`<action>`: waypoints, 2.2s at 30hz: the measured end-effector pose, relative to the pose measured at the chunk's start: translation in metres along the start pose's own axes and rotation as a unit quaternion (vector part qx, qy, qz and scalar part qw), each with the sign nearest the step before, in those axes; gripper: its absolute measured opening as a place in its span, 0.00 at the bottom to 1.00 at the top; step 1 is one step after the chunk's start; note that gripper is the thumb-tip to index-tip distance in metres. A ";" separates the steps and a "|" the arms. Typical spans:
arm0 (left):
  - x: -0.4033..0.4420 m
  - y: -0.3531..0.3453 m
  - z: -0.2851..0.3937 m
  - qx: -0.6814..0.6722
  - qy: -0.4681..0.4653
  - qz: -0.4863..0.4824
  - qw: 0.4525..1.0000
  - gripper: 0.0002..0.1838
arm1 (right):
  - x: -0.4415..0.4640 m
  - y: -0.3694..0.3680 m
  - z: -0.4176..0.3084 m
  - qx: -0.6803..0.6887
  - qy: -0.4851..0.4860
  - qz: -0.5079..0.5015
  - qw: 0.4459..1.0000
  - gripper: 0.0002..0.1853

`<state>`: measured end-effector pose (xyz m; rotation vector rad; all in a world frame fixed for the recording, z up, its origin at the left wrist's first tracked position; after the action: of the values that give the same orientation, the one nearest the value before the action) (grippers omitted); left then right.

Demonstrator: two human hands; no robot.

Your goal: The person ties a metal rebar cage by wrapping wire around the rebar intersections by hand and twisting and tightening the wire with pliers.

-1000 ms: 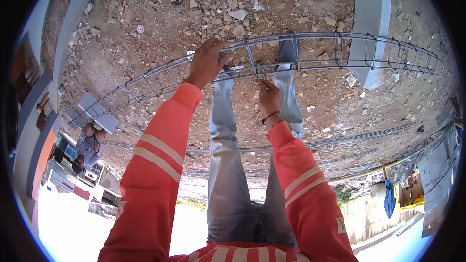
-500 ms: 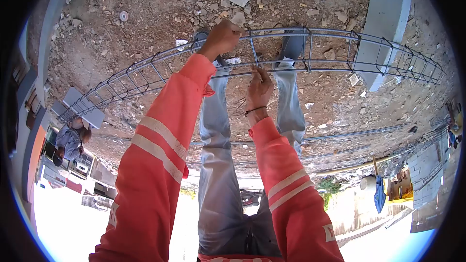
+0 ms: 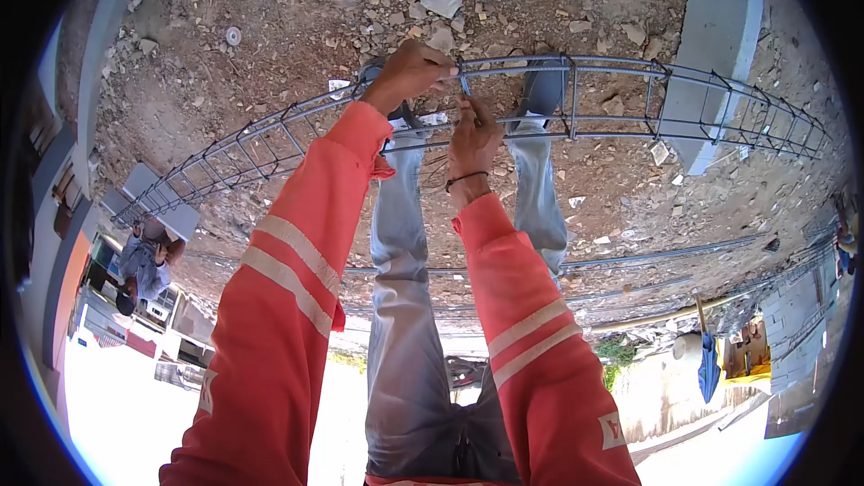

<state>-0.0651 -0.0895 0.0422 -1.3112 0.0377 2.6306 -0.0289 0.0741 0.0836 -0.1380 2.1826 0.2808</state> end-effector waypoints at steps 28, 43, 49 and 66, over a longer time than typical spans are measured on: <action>-0.018 -0.018 0.019 0.041 0.002 0.192 0.980 0.09 | 0.020 0.013 -0.038 -0.275 0.044 -0.095 0.956 0.15; -0.005 -0.026 0.015 0.038 0.037 0.294 0.954 0.12 | 0.020 0.013 -0.033 -0.218 -0.052 -0.106 0.969 0.13; -0.013 -0.026 0.007 -0.015 -0.016 0.263 0.964 0.11 | 0.053 0.013 -0.103 -0.549 0.113 -0.245 0.791 0.12; -0.017 -0.028 0.018 0.011 -0.039 0.273 0.961 0.09 | 0.153 -0.026 -0.159 -0.746 0.163 -0.458 0.455 0.11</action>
<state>-0.0641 -0.0624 0.0682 -1.3408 0.4804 3.1142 -0.2383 0.0099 0.0457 -2.3597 1.0970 1.4878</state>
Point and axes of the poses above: each hand's wrist, its own x-axis towards the middle knuckle, its own y-axis out of the back of the hand, z = x × y, the point moved 3 cm from there along x, towards the middle knuckle, and after that the axes turned 9 degrees about -z, right-handed, at the moved point
